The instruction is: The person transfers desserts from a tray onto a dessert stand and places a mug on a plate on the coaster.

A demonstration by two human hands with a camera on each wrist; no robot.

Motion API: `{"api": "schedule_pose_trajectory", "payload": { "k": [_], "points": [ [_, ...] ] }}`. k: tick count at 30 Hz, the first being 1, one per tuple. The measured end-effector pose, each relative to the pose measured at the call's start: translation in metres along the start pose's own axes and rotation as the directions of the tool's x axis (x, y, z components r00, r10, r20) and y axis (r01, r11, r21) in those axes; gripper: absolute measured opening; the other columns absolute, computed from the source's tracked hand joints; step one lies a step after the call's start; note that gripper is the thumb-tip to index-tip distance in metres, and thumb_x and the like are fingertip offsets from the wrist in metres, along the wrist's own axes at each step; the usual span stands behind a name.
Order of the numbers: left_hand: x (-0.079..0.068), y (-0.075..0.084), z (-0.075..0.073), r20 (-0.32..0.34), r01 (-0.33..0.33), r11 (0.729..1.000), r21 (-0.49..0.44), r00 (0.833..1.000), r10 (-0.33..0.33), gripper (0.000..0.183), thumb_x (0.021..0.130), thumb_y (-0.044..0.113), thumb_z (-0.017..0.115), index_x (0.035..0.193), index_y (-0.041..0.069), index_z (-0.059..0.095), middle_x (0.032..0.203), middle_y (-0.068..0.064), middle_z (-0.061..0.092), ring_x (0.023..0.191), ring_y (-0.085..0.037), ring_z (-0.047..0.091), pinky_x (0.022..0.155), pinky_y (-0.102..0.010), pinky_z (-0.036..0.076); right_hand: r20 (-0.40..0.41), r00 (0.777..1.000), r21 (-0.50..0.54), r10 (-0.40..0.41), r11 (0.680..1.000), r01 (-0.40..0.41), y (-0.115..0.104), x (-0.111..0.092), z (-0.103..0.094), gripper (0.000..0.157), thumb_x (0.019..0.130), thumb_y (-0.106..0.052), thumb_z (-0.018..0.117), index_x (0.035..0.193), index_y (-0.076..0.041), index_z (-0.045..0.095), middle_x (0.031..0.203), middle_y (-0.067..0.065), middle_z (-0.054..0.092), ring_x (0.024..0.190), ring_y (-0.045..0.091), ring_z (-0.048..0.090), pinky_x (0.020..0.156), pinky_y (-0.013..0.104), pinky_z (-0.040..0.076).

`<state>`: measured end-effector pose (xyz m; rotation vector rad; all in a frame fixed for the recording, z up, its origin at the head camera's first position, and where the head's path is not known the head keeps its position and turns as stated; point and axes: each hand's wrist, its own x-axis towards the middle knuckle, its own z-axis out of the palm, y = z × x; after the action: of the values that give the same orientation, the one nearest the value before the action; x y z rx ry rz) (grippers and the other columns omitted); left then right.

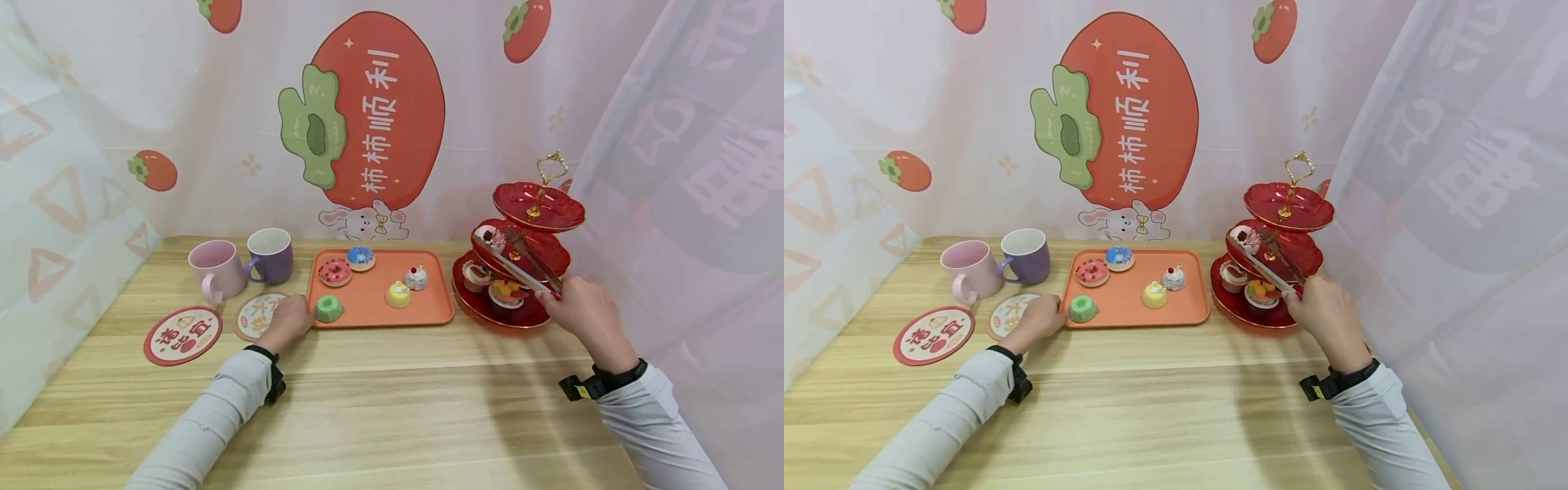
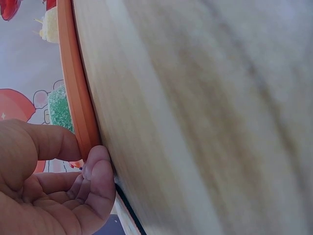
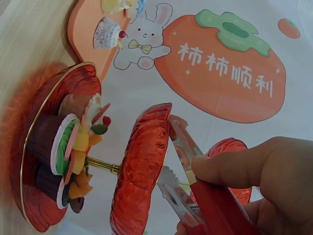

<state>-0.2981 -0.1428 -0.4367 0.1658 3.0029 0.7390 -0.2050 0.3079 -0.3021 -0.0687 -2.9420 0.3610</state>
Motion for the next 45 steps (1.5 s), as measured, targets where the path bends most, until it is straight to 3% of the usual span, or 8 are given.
{"api": "schedule_pose_trajectory", "payload": {
  "k": [20,27,32,45],
  "points": [
    [-0.001,0.002,-0.003,0.009,0.005,1.0,-0.001,1.0,-0.005,0.021,0.087,0.008,0.055,0.067,0.002,0.051,0.063,-0.008,0.049,0.056,-0.022,0.045,0.053,-0.034,0.038,-0.063,0.998,0.013,-0.023,1.0,0.024,-0.004,-0.005,0.001,0.032,0.087,-0.027,0.061,0.077,0.001,0.051,0.059,0.009,0.043,0.052,0.025,0.04,0.041,0.032,0.029],
    [-0.001,0.001,-0.002,0.004,-0.004,1.0,0.0,1.0,0.004,0.021,0.087,0.008,0.055,0.067,0.002,0.05,0.062,-0.008,0.049,0.056,-0.022,0.045,0.053,-0.034,0.039,-0.14,0.986,0.035,-0.092,0.995,0.098,-0.008,-0.006,0.005,0.032,0.087,-0.023,0.064,0.073,0.002,0.051,0.056,0.008,0.042,0.049,0.024,0.04,0.041,0.032,0.029],
    [0.0,0.0,0.0,-0.005,-0.006,1.0,0.0,1.0,0.006,0.022,0.086,0.008,0.055,0.066,0.003,0.05,0.062,-0.008,0.048,0.056,-0.022,0.045,0.054,-0.035,0.039,-0.15,0.983,0.047,-0.104,0.993,0.112,-0.015,-0.004,0.008,0.031,0.085,-0.021,0.067,0.078,0.006,0.054,0.056,0.008,0.044,0.049,0.023,0.042,0.042,0.032,0.03],
    [-0.001,0.0,-0.001,0.004,0.004,1.0,-0.013,1.0,-0.004,0.023,0.087,0.009,0.055,0.066,0.003,0.048,0.061,-0.008,0.046,0.055,-0.022,0.044,0.053,-0.033,0.037,-0.202,0.959,0.071,-0.197,0.974,0.215,-0.04,0.001,0.031,0.029,0.081,-0.019,0.072,0.073,0.004,0.056,0.056,0.007,0.042,0.048,0.024,0.04,0.045,0.034,0.031]
  ]
}}
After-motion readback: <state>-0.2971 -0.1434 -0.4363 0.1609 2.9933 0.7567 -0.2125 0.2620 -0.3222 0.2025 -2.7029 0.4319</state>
